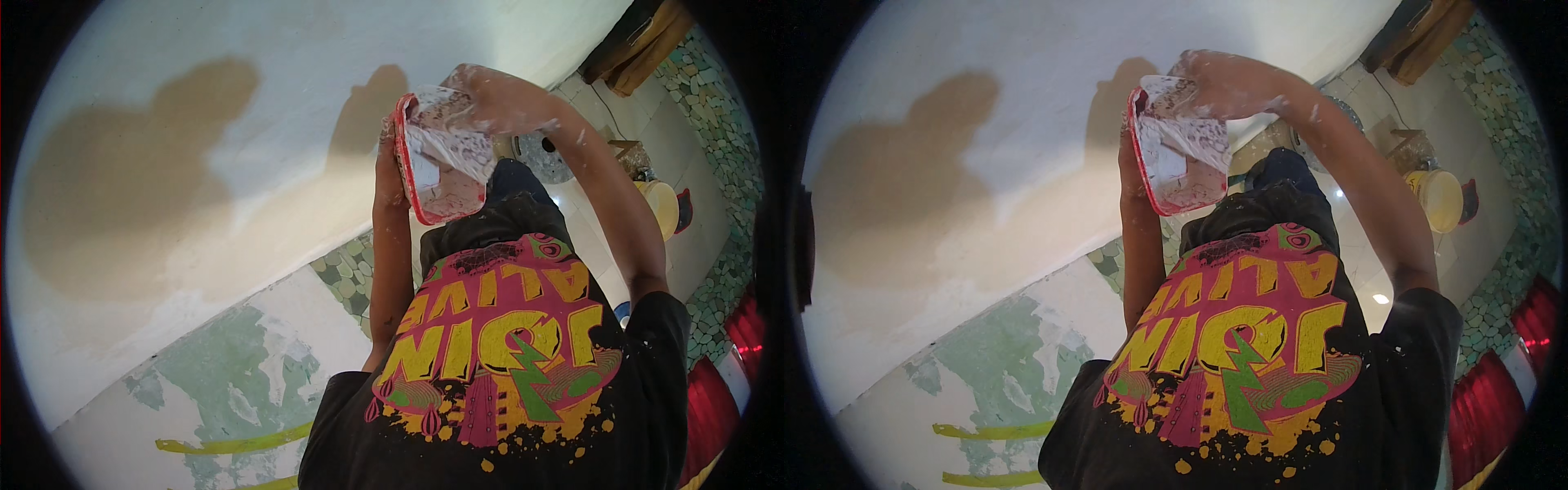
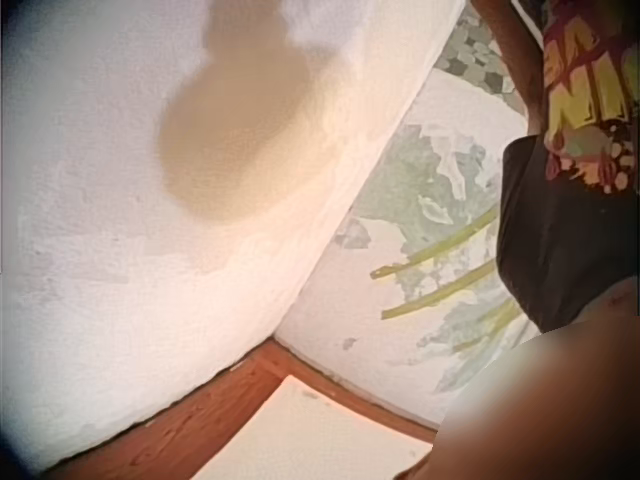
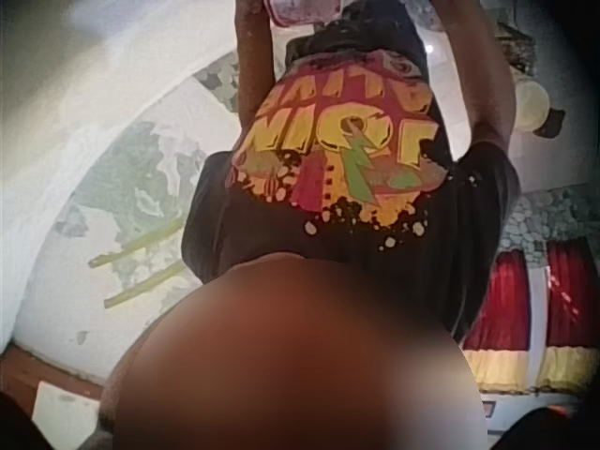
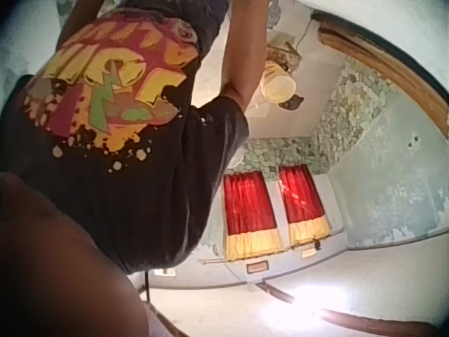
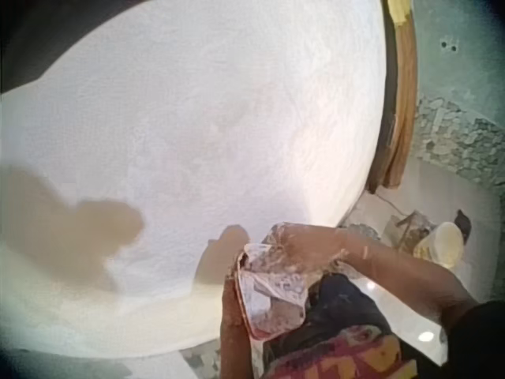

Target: Applying plaster or wall putty to a wall surface using a putty knife and a plastic container.

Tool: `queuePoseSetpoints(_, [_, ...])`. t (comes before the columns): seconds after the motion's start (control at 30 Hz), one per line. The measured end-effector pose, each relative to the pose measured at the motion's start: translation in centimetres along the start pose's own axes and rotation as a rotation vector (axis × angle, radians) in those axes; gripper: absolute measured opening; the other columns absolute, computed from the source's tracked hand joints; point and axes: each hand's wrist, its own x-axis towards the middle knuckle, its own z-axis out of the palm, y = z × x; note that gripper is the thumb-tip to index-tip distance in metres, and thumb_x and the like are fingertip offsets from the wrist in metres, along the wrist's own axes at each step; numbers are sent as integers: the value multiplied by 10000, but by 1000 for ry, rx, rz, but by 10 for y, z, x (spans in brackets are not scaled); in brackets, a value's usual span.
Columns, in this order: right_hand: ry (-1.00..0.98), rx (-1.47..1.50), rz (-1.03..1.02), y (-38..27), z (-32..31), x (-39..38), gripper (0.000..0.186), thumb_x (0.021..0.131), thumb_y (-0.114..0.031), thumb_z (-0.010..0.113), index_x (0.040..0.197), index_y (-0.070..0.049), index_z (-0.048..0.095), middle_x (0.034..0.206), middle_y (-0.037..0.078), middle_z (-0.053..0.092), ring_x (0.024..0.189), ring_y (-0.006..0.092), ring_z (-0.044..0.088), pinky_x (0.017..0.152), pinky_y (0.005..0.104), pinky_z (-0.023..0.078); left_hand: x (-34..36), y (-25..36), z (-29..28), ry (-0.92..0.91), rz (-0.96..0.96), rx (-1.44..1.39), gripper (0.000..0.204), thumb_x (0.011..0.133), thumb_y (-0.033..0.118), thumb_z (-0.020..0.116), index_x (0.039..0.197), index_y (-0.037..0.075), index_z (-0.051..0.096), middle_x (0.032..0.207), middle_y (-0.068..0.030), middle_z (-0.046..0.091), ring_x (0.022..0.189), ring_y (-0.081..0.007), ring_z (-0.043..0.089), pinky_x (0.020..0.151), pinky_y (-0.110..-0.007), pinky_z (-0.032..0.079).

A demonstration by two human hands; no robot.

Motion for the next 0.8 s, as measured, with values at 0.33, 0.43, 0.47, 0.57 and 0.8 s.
queuePoseSetpoints(0.33, [287,606,-491,45,17,-40,636,725,-470,785,1120,2,622,1255,127,553,1217,288,486,949,413,462,-13,-34,-47,-48,105,-86,665,956,548,430,1438,93,383,1449,-100,437,1316,-280,425,1111,-451,323])
queuePoseSetpoints(0.43, [322,1687,-108,-51,-6,-7,328,812,15,624,1139,-8,634,1169,143,627,1123,235,593,948,361,488,-19,-35,-67,-141,-125,-502,735,924,606,427,1466,117,346,1443,-122,438,1272,-322,479,1051,-489,406])
queuePoseSetpoints(0.47, [400,1618,-158,-49,-31,-2,317,819,37,598,1135,17,624,1114,133,652,1065,222,623,915,351,506,-21,-25,-31,-180,-141,-459,720,921,613,424,1444,121,387,1396,-141,485,1195,-342,545,992,-507,457])
queuePoseSetpoints(0.57, [820,557,-290,-98,-72,20,285,849,72,545,1128,78,601,1013,117,700,966,203,666,858,320,522,-18,-22,-34,-262,-169,-519,659,979,565,313,1445,103,380,1374,-146,505,1202,-326,543,1003,-498,454])
queuePoseSetpoints(0.8, [1139,-370,-781,-209,-142,103,429,733,69,563,1140,-43,638,1061,189,636,922,350,616,802,410,506,-13,-11,-26,-323,-96,-525,678,975,592,310,1434,101,395,1355,-152,520,1188,-318,557,983,-478,477])
